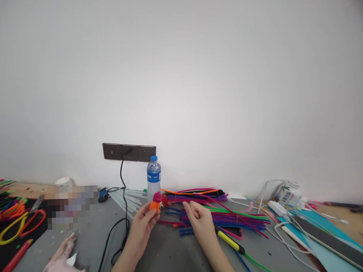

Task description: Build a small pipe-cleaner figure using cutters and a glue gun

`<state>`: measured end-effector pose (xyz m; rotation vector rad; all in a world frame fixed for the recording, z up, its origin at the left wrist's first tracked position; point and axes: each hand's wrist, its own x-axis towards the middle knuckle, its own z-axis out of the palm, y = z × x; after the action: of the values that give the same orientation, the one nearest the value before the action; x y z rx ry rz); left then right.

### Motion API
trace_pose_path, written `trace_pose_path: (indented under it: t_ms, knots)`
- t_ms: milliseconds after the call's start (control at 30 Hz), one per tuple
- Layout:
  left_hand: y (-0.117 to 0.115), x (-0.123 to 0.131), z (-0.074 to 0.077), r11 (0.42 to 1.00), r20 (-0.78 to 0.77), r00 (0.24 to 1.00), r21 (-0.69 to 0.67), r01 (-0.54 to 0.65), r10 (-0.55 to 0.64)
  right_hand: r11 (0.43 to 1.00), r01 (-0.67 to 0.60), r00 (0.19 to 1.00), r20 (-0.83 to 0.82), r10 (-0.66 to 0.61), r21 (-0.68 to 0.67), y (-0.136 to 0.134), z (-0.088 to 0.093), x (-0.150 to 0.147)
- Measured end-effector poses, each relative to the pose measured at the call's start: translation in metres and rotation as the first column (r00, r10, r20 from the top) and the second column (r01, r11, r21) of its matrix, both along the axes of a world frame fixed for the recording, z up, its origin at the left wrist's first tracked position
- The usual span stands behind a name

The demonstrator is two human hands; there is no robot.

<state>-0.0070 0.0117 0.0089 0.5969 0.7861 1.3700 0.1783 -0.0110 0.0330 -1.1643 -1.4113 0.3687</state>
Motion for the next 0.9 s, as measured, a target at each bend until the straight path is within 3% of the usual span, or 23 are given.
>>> trace_pose_path:
  t_ms: [167,267,467,900]
  knots:
    - [-0.0056,0.0059,0.0008,0.991,-0.081,0.988,0.008,0.130,-0.129,0.996,-0.087,0.990,-0.115,0.084,-0.018,0.0014,-0.0005,-0.0021]
    - [-0.0057,0.0083,-0.0024,0.978,-0.211,0.966,0.106,0.178,-0.152,0.987,-0.159,0.972,-0.178,0.154,-0.011,0.0036,-0.0013,-0.0035]
    - [-0.0045,0.0052,-0.0078,0.916,-0.395,0.915,0.333,0.222,-0.079,0.962,-0.265,0.944,-0.219,0.246,-0.064,0.0043,0.0007,-0.0020]
    - [-0.0035,0.0031,-0.0023,0.876,-0.486,0.871,0.447,0.179,0.069,0.970,-0.239,0.968,-0.091,0.234,-0.047,0.0017,0.0050,-0.0033]
